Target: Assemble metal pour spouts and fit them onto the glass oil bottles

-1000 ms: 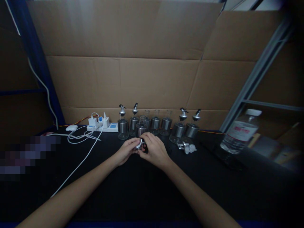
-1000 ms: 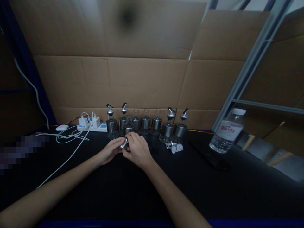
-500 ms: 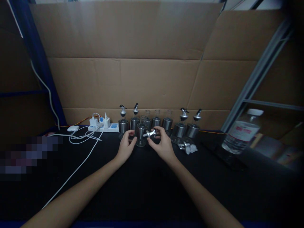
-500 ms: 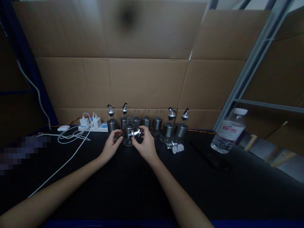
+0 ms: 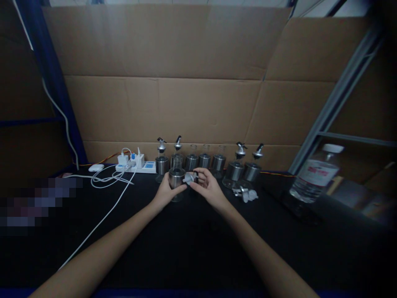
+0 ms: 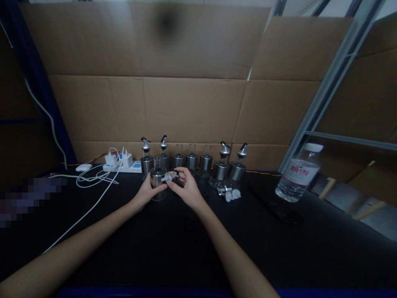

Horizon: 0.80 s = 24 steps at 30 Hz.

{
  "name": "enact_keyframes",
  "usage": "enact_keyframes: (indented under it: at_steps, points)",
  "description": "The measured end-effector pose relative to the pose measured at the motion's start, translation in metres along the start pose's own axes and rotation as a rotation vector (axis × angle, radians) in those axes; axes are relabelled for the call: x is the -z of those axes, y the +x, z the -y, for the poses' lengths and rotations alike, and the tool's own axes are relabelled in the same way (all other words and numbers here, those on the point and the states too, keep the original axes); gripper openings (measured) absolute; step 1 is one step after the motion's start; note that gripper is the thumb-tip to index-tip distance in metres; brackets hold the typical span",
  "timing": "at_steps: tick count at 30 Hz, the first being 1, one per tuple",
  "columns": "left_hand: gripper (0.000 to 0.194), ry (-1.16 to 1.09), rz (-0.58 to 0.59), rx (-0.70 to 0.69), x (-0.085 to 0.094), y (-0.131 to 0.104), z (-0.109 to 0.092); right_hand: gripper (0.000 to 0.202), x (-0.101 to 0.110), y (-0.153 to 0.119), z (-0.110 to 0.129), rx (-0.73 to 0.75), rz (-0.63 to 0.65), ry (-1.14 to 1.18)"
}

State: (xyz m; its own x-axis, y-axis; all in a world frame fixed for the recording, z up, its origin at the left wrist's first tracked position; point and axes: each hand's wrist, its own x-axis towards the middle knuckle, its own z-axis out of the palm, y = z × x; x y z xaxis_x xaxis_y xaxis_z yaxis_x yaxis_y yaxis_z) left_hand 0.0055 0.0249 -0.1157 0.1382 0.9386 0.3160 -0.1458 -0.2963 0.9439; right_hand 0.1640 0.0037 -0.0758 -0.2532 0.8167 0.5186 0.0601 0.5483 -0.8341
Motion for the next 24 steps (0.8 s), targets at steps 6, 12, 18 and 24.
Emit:
enact_keyframes:
  at_steps: [6,12,18,24]
  points:
    - [0.056,0.242,0.031,-0.16,-0.002,-0.006,-0.007,0.043,0.007,0.011,0.023,0.145,-0.1,-0.158]
    - [0.056,0.333,0.085,-0.213,-0.002,-0.008,-0.01,0.045,0.014,0.037,0.06,0.264,-0.056,-0.393]
    - [0.061,0.42,0.094,-0.225,-0.002,-0.007,-0.01,0.042,0.011,0.052,0.09,0.327,0.145,-0.699]
    - [0.06,0.525,0.049,-0.286,-0.002,-0.006,-0.005,0.044,0.021,0.044,0.085,0.285,0.002,-0.613]
